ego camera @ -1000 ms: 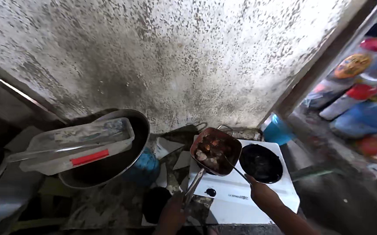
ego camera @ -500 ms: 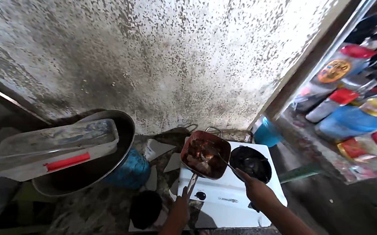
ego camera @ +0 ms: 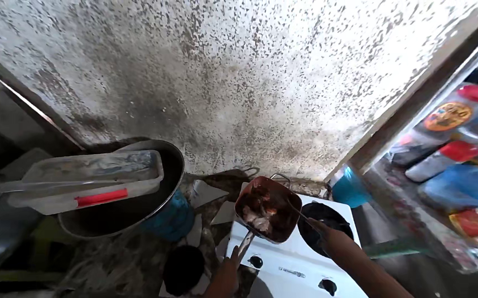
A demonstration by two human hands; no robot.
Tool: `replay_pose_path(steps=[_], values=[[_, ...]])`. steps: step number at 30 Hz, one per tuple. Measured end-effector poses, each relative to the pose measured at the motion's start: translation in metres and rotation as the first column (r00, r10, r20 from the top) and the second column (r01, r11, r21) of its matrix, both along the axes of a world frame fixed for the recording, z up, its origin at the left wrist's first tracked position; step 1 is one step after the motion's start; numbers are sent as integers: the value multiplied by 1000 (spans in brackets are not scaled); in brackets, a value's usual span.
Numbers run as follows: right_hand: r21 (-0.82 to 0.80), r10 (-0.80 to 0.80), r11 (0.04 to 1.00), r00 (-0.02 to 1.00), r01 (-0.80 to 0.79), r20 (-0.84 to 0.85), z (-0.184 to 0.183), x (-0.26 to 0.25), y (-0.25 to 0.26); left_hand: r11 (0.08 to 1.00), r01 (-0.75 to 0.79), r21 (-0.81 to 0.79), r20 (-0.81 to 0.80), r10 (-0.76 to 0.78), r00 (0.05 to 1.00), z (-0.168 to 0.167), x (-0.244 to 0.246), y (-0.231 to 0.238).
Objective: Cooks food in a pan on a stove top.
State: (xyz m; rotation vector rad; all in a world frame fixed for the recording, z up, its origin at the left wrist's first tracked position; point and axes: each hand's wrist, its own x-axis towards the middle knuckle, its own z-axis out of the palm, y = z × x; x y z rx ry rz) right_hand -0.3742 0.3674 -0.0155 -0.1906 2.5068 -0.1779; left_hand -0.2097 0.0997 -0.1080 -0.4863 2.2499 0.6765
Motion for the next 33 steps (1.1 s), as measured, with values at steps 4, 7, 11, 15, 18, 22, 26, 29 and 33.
replay_pose_path(steps=[4, 7, 11, 15, 18, 22, 26, 29, 33], values=[[33, 44, 998, 998, -45, 34, 16, 16, 5, 1000, -1, -5, 9, 1, 1000, 1, 0, 1], [123, 92, 987, 991, -104, 100, 5, 27, 1, 1000, 1, 0, -8, -1, 1000, -6, 1, 0], [174, 90, 980, 995, -98, 53, -13, 26, -5, 1000, 11, 4, -14, -10, 1000, -9, 3, -1], [202, 75, 976, 997, -80, 32, -22, 21, -12, 1000, 9, -7, 8, -9, 1000, -4, 1, 2], [209, 61, 976, 998, -62, 15, -22, 16, -7, 1000, 7, 5, -4, -7, 1000, -4, 2, 3], [192, 77, 977, 995, -88, 65, -14, 18, -3, 1000, -6, 20, -20, 6, 1000, -7, 3, 2], [23, 102, 994, 993, -104, 60, -27, 6, -2, 999, 8, 41, -27, -6, 1000, -2, 3, 2], [-67, 143, 988, 988, -138, 66, -26, -16, 1, 999, 13, 41, -39, -11, 999, 0, 5, 0], [137, 210, 966, 975, -219, 76, 8, -49, 8, 1000, 11, -2, -36, -11, 999, -3, 4, -5]])
